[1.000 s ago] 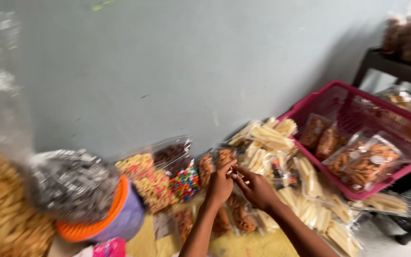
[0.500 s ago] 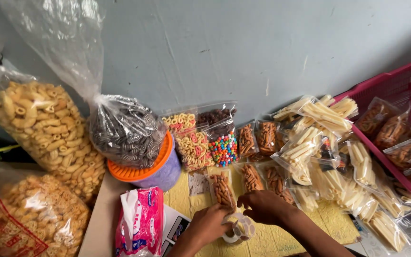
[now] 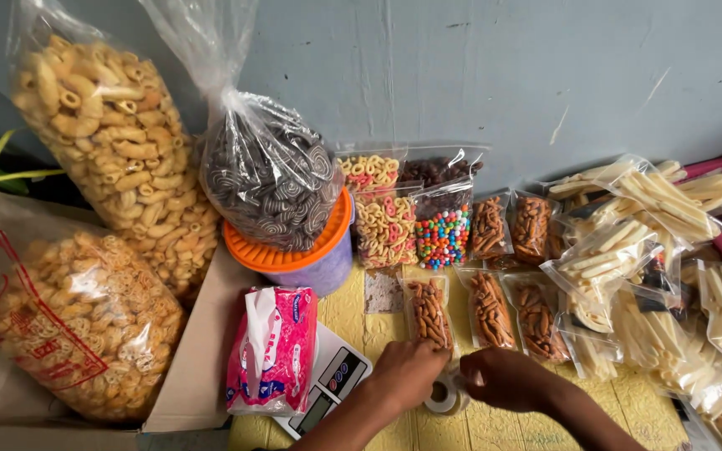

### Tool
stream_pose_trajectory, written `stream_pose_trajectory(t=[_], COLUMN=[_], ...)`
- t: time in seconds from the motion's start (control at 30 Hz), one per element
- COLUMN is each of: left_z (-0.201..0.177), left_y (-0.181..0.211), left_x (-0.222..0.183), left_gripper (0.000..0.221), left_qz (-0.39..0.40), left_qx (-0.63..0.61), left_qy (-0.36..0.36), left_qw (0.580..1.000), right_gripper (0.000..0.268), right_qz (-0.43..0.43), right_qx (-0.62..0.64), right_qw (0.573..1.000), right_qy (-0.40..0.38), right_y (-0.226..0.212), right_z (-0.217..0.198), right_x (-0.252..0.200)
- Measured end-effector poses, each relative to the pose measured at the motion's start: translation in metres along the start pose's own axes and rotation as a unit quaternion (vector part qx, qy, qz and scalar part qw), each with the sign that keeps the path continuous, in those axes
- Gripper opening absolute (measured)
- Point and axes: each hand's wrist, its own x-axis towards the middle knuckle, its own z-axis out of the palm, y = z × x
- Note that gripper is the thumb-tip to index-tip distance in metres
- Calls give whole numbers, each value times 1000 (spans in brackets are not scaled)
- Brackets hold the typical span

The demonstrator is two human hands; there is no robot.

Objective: Applying circular labels to small plastic bags of snacks

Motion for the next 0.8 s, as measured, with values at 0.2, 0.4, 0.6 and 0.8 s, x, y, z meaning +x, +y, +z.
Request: stream_pose_trajectory(t=[0.2, 0.4, 0.6, 0.8], left_z=[-34, -27, 9, 6], left_y=[-16, -23, -29, -35], left_x=[-18, -17, -1, 8], left_gripper=[57, 50, 52, 37], left_qz=[-20, -30, 27, 102], left_qx=[-156, -175, -156, -149], left_qy=[-24, -32, -9, 114], left_qw=[987, 984, 987, 977], right_gripper=[13, 17, 26, 10], right_qz=[-10, -37, -27, 38], right_qx=[186, 111, 38, 58], right_qw=[982, 991, 993, 995], right_qy=[29, -68, -108, 76], right_y=[-18, -8, 3, -1], right_z=[-50, -35, -1, -12], right_x=[-22, -20, -13, -13])
